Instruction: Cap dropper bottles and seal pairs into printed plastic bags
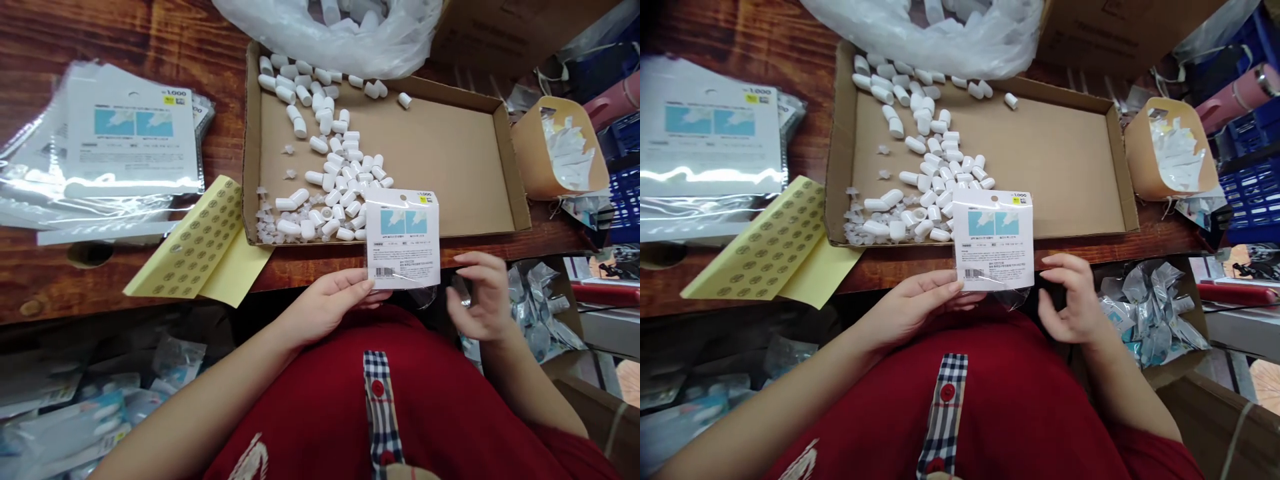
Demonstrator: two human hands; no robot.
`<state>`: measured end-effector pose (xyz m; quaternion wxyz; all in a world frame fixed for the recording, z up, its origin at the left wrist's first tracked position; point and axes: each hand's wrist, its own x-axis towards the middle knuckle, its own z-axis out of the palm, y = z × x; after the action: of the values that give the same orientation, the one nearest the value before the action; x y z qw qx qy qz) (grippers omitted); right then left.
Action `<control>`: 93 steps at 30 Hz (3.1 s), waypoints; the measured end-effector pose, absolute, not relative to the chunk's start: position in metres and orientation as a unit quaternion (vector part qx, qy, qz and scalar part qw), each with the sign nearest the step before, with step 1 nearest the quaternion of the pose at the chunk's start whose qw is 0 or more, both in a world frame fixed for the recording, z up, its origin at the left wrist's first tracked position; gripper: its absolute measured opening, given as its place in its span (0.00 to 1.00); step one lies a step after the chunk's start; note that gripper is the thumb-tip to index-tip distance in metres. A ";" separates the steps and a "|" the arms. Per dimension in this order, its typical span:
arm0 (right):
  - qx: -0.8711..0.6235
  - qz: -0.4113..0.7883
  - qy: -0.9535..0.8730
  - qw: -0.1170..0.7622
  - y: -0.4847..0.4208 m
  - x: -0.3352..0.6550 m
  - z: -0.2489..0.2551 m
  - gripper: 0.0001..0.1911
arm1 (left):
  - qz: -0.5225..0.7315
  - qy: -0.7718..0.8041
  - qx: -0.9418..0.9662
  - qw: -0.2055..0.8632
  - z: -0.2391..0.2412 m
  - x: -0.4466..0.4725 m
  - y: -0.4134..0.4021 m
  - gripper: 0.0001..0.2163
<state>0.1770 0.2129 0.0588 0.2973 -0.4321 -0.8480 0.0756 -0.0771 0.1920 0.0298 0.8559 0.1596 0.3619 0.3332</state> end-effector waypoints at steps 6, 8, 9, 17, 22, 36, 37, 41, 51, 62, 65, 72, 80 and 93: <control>-0.410 -0.015 -0.815 0.410 0.204 0.170 0.019 0.19 | 0.341 0.391 0.157 0.840 0.034 -0.069 0.191 0.15; -0.416 0.004 -0.799 0.433 0.207 0.167 0.018 0.14 | 0.339 0.399 0.161 0.836 0.037 -0.067 0.190 0.14; -0.413 0.019 -0.796 0.442 0.208 0.167 0.018 0.13 | 0.337 0.403 0.162 0.835 0.039 -0.066 0.190 0.14; -0.422 0.185 -0.727 0.510 0.198 0.168 0.018 0.12 | 0.345 0.406 0.181 0.827 0.039 -0.062 0.188 0.14; -0.462 0.363 -0.619 0.521 0.192 0.165 0.020 0.04 | 0.341 0.399 0.216 0.823 0.033 -0.066 0.185 0.16; -0.520 0.651 -0.408 0.374 0.179 0.164 0.013 0.11 | 0.308 0.384 0.246 0.835 0.011 -0.076 0.175 0.15; -0.518 0.651 -0.406 0.379 0.179 0.165 0.011 0.11 | 0.308 0.388 0.248 0.833 0.012 -0.076 0.175 0.15; -0.520 0.640 -0.387 0.412 0.178 0.163 0.009 0.14 | 0.324 0.427 0.250 0.807 0.019 -0.069 0.181 0.17; -0.501 0.688 -0.324 0.413 0.181 0.164 0.006 0.15 | 0.265 0.515 0.227 0.783 0.031 -0.058 0.194 0.20; -0.454 0.795 -0.193 0.351 0.189 0.164 -0.011 0.17 | 0.238 0.552 0.174 0.780 0.021 -0.075 0.184 0.20; -0.416 0.827 -0.198 0.322 0.192 0.165 -0.012 0.19 | 0.229 0.565 0.174 0.774 0.022 -0.083 0.181 0.19; -0.308 0.900 -0.222 0.213 0.207 0.161 -0.008 0.17 | 0.263 0.489 0.166 0.815 0.024 -0.087 0.177 0.17; -0.192 0.921 -0.279 0.190 0.222 0.149 0.019 0.15 | 0.274 0.447 0.178 0.833 0.035 -0.097 0.179 0.19; -0.249 0.828 -0.455 0.214 0.268 0.119 0.104 0.05 | 0.403 0.301 0.150 0.851 0.073 -0.109 0.213 0.16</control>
<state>0.1191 0.2679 0.1040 0.2142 -0.2493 -0.4549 0.8276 -0.1090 0.2134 0.0728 0.8509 0.1499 0.3014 0.4034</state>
